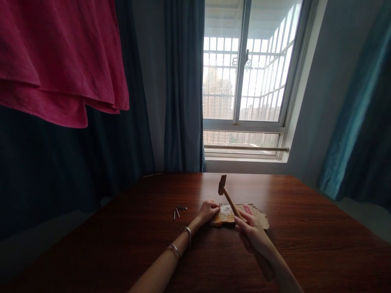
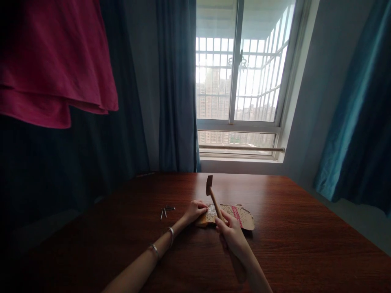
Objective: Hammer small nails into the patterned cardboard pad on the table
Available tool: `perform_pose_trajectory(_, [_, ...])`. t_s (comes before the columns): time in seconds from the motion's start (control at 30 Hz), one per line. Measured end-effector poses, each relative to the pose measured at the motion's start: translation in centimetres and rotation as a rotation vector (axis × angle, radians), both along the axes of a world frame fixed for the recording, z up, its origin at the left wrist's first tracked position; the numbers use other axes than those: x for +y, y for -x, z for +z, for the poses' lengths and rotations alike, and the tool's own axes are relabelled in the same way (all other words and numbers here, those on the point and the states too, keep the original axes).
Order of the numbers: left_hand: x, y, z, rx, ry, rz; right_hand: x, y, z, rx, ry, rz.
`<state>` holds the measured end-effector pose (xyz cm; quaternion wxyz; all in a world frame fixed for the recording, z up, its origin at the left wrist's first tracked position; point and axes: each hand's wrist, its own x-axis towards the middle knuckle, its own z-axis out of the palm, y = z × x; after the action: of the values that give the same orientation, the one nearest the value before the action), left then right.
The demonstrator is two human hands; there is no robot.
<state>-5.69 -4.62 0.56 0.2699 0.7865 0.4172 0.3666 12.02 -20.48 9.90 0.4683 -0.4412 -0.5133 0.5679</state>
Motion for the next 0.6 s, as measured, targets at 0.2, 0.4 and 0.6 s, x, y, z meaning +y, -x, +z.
perform_pose_trajectory(0.2, [0.0, 0.2, 0.2, 0.054, -0.009, 0.04, 3.9, -2.2, -2.0, -0.097, -0.132, -0.226])
perform_pose_trajectory(0.4, [-0.1, 0.2, 0.4, -0.02, 0.052, 0.128, 8.3, -5.9, -5.3, 0.031, -0.083, -0.249])
perform_pose_trajectory(0.6, [0.2, 0.0, 0.1, -0.087, 0.101, 0.175, 9.1, -7.7, -6.6, 0.108, -0.035, -0.235])
